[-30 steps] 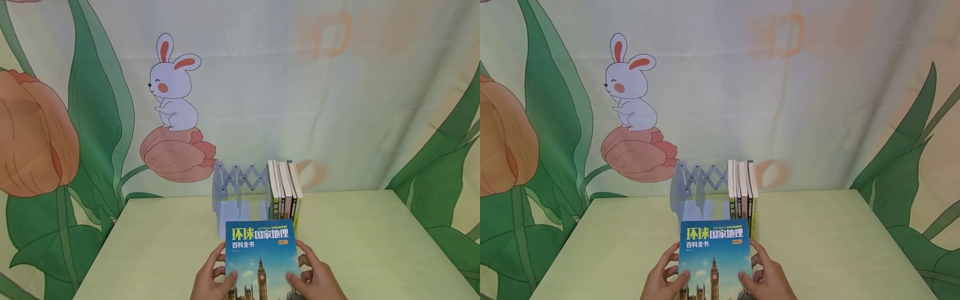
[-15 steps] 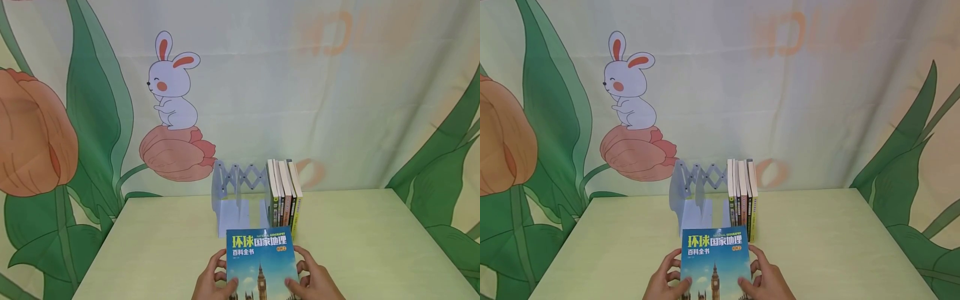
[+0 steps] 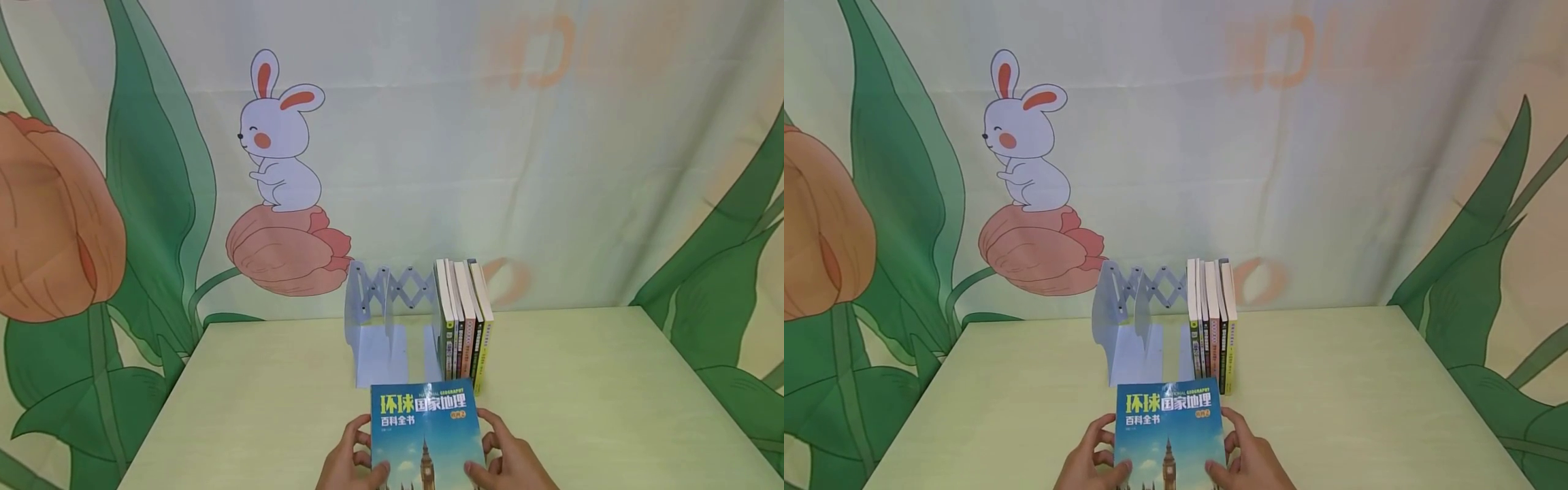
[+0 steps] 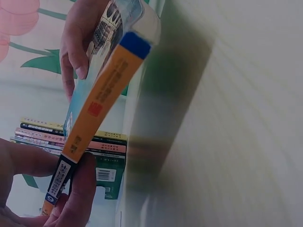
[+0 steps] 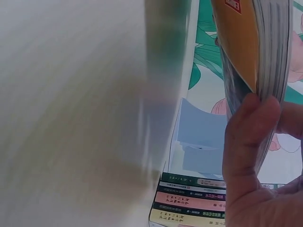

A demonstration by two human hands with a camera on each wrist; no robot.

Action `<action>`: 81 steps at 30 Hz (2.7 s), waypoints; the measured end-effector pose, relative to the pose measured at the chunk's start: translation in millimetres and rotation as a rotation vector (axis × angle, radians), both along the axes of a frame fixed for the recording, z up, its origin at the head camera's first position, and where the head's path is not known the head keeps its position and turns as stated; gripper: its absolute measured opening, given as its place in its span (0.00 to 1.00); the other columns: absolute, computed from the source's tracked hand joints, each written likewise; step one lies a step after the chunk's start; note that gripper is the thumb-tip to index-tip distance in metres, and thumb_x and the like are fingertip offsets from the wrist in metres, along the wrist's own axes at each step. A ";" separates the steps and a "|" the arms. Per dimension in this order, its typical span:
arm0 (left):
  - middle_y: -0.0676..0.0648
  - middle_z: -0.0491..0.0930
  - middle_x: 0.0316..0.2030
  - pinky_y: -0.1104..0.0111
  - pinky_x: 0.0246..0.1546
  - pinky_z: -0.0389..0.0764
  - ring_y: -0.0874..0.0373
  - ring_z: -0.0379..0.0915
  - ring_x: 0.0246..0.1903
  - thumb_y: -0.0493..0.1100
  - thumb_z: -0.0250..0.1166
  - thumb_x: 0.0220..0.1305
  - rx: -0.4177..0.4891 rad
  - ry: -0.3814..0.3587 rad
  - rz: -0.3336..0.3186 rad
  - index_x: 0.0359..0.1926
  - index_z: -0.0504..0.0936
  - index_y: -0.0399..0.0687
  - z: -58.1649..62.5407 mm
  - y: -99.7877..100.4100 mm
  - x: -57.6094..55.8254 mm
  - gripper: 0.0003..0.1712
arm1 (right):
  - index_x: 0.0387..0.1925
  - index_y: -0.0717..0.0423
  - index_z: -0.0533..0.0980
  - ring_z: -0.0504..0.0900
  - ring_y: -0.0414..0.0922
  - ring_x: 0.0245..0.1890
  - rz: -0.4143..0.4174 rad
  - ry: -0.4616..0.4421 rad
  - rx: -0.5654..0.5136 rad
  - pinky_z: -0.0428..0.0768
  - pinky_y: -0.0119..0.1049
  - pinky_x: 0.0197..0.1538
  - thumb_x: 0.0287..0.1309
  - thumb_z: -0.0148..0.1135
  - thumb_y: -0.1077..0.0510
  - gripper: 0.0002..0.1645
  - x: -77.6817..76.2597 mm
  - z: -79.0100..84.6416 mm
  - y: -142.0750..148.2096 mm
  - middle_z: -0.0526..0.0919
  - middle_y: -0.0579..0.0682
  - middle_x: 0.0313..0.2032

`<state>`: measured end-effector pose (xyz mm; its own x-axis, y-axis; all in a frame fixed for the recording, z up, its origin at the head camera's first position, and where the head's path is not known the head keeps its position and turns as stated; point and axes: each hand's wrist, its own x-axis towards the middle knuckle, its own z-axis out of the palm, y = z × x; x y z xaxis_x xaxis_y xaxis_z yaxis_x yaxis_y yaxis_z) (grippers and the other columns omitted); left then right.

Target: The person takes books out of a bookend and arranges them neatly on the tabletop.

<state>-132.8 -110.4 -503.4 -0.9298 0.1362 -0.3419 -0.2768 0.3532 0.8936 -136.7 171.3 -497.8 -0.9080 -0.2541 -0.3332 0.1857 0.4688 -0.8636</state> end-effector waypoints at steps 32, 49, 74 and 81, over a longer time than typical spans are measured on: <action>0.47 0.72 0.39 0.64 0.38 0.76 0.57 0.70 0.34 0.39 0.69 0.58 -0.104 0.017 -0.105 0.68 0.62 0.28 -22.3 -5.5 -6.1 0.41 | 0.71 0.59 0.57 0.74 0.44 0.29 0.066 -0.090 0.240 0.75 0.35 0.35 0.52 0.73 0.46 0.52 -12.3 -18.0 -1.7 0.74 0.50 0.32; 0.48 0.72 0.36 0.64 0.38 0.75 0.57 0.71 0.34 0.39 0.68 0.59 -0.159 0.031 -0.147 0.66 0.64 0.23 -27.0 -6.7 -9.2 0.39 | 0.69 0.63 0.58 0.74 0.44 0.28 0.127 -0.053 0.255 0.74 0.34 0.34 0.54 0.72 0.46 0.50 -14.0 -24.0 0.3 0.74 0.49 0.30; 0.47 0.81 0.32 0.57 0.43 0.81 0.55 0.74 0.32 0.49 0.59 0.68 -0.337 0.100 -0.241 0.55 0.77 0.24 -13.7 -10.6 -10.1 0.29 | 0.64 0.63 0.67 0.73 0.43 0.26 0.103 -0.056 0.378 0.73 0.34 0.34 0.55 0.71 0.51 0.40 -15.3 -23.6 -3.6 0.76 0.48 0.26; 0.45 0.83 0.34 0.53 0.46 0.81 0.54 0.77 0.34 0.51 0.59 0.69 -0.349 0.070 -0.221 0.55 0.76 0.24 -10.0 -12.9 -9.7 0.31 | 0.64 0.60 0.68 0.73 0.42 0.26 0.087 -0.061 0.418 0.73 0.34 0.34 0.54 0.72 0.49 0.40 -14.9 -22.0 -5.2 0.76 0.48 0.26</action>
<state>-142.5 -123.4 -513.3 -0.9137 0.2227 -0.3399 -0.1029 0.6823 0.7237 -151.6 166.1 -519.8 -0.8647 -0.1602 -0.4761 0.1752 0.7922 -0.5846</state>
